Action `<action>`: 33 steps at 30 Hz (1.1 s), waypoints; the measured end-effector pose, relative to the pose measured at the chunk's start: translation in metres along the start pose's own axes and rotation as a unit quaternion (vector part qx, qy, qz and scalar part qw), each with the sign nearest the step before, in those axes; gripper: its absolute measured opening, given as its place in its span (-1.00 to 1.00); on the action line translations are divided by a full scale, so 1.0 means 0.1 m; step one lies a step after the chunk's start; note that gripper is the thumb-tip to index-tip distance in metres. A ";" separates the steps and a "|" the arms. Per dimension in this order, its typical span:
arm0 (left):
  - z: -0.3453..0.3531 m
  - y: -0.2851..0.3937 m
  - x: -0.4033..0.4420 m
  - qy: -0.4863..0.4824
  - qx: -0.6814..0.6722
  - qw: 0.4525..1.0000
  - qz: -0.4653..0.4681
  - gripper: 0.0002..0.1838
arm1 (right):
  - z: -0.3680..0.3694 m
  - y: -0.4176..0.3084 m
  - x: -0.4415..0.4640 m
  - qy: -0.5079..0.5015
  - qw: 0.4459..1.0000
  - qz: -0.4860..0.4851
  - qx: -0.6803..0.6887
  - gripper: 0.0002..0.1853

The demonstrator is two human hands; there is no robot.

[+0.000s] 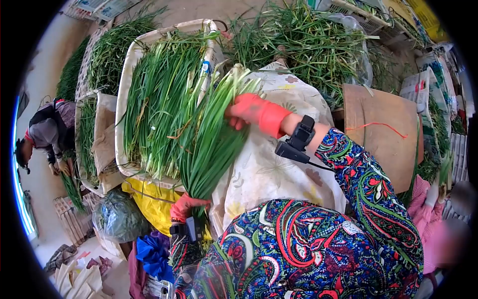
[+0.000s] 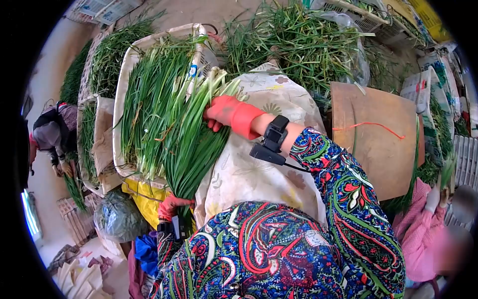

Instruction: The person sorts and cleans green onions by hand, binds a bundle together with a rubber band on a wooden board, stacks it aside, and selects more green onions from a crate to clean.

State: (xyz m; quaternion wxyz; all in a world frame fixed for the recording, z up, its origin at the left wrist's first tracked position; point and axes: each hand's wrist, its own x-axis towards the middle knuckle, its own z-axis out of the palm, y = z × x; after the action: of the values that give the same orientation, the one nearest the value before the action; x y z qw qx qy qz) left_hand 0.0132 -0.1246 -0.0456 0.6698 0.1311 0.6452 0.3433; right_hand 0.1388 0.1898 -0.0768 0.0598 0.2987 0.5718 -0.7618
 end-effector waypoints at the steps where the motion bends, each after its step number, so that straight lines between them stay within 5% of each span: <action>1: 0.00 0.00 0.01 -0.003 -0.008 1.000 0.002 -0.83 | 0.01 -0.04 -0.01 0.003 1.000 0.014 -0.007 -0.73; 6: -0.11 -0.18 0.09 -0.029 -0.064 0.997 -0.033 -0.85 | -0.65 -0.43 -0.14 0.171 0.981 -0.046 0.076 -0.76; 9: -0.11 -0.15 0.10 -0.038 -0.064 0.997 -0.026 -0.86 | -1.76 -0.49 -0.25 0.281 0.931 -0.218 0.076 -0.73; 11: -0.10 -0.13 0.08 -0.025 -0.056 0.997 -0.036 -0.86 | -2.76 -0.40 -0.34 0.265 0.909 -0.247 0.208 -0.72; 13: -0.10 -0.12 0.09 -0.025 -0.055 0.997 -0.041 -0.84 | -2.70 -0.46 -0.53 0.331 0.877 -0.190 0.291 -0.68; 15: -0.15 -0.22 0.15 -0.062 -0.061 0.996 -0.011 -0.84 | -2.64 -0.32 -0.37 0.197 0.971 -0.088 0.099 -0.56; 16: -0.15 -0.22 0.15 -0.053 -0.085 0.994 -0.037 -0.83 | -1.94 -0.47 -0.42 0.263 0.963 -0.042 -0.036 -0.42; 17: -0.15 -0.21 0.14 -0.049 -0.096 0.993 -0.041 -0.82 | -1.92 -0.16 -0.12 0.143 0.946 -0.146 -0.252 -0.25; 19: -0.14 -0.20 0.12 -0.040 -0.110 0.992 -0.050 -0.81 | -1.18 -0.15 -0.20 0.101 0.888 -0.135 -0.428 -0.22; 23: -0.11 -0.12 0.11 -0.042 -0.062 0.996 -0.038 -0.81 | -0.84 -0.27 0.01 -0.054 0.916 -0.230 -0.324 -0.55; 26: -0.11 -0.08 0.10 -0.009 -0.013 0.998 -0.057 -0.81 | -0.71 -0.28 0.19 0.001 0.953 -0.044 -0.299 -0.49; 29: -0.12 -0.14 0.11 -0.027 -0.052 0.997 -0.054 -0.82 | -0.78 -0.26 0.33 -0.012 0.948 -0.095 -0.305 -0.56; 33: -0.19 -0.22 0.17 -0.064 -0.095 0.993 -0.036 -0.81 | -0.82 -0.45 0.12 0.108 0.919 -0.135 -0.355 -0.77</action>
State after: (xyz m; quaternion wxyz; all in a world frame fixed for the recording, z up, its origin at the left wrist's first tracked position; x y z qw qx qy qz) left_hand 0.0006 -0.1354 -0.0750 0.7311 0.0656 0.5698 0.3696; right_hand 0.1410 0.2822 -0.0589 -0.0041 0.2583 0.8426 -0.4726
